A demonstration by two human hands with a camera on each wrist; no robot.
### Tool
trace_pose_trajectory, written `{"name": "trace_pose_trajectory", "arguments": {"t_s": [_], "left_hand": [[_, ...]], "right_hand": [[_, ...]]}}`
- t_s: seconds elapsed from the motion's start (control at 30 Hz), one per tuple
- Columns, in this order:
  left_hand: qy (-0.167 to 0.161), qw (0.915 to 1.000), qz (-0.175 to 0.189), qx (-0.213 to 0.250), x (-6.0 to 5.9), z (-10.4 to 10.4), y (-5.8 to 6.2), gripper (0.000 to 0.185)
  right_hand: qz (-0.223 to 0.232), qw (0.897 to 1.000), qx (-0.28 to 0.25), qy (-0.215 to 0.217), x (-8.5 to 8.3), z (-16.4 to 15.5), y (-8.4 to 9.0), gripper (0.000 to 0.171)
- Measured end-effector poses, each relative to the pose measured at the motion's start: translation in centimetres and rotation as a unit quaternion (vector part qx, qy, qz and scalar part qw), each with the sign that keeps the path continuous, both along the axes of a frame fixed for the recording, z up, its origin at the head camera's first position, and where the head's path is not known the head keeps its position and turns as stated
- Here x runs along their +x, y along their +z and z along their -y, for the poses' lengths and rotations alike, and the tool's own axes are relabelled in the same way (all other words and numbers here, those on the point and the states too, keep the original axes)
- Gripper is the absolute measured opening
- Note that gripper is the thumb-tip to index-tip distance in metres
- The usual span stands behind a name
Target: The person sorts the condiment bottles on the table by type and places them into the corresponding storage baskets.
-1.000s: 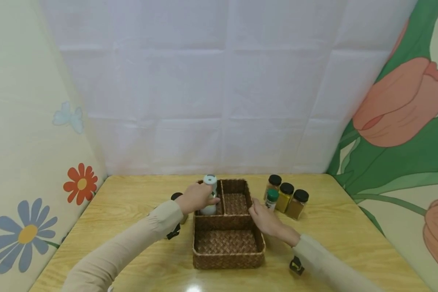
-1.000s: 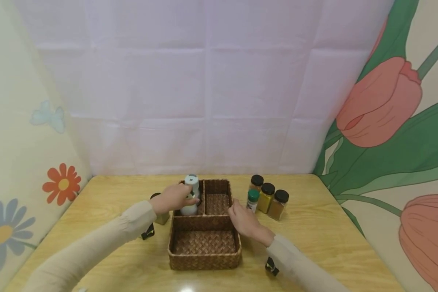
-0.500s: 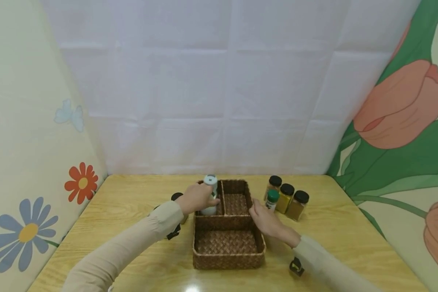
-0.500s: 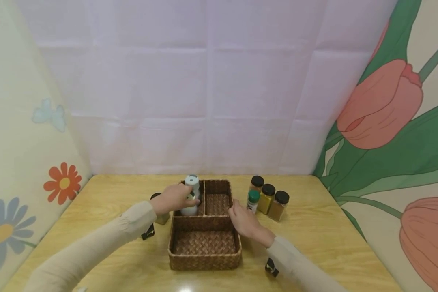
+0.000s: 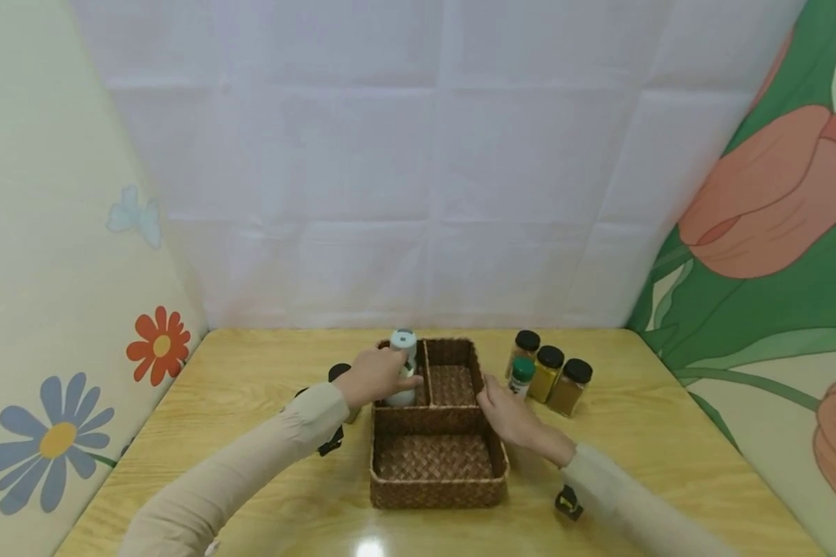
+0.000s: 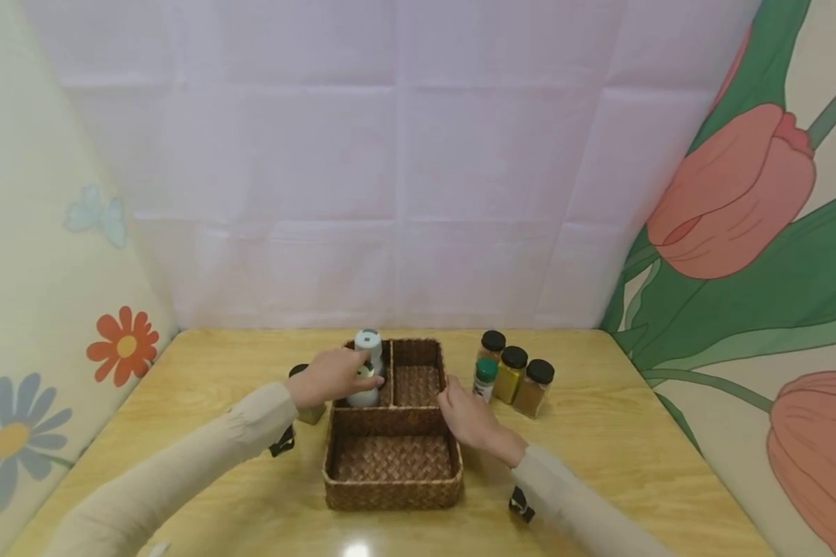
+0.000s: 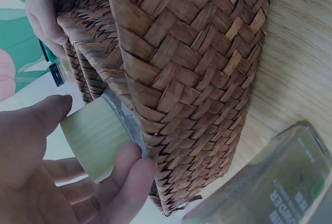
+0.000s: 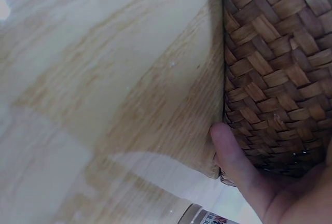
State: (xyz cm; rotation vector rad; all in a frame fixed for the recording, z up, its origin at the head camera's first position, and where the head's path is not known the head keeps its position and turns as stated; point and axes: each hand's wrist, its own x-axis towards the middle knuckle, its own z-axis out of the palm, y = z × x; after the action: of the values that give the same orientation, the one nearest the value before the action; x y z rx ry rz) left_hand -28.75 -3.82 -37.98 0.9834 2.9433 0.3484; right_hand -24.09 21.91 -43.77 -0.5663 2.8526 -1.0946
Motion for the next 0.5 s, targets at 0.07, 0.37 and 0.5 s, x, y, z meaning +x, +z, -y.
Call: {"name": "trace_pose_trajectory", "arguments": {"t_s": [0.07, 0.37, 0.5], "left_hand": [[0.0, 0.9999, 0.015, 0.004, 0.08, 0.07, 0.11, 0.031], [-0.007, 0.9992, 0.036, 0.019, 0.59, 0.5, 0.5, 0.049], [-0.006, 0.9991, 0.029, 0.032, 0.84, 0.73, 0.6, 0.05]], "right_hand": [[0.003, 1.0, 0.002, 0.0, 0.03, 0.04, -0.01, 0.053], [0.008, 1.0, 0.001, 0.004, 0.0, 0.03, -0.07, 0.052], [0.009, 1.0, 0.002, -0.001, -0.04, 0.05, -0.06, 0.053]]}}
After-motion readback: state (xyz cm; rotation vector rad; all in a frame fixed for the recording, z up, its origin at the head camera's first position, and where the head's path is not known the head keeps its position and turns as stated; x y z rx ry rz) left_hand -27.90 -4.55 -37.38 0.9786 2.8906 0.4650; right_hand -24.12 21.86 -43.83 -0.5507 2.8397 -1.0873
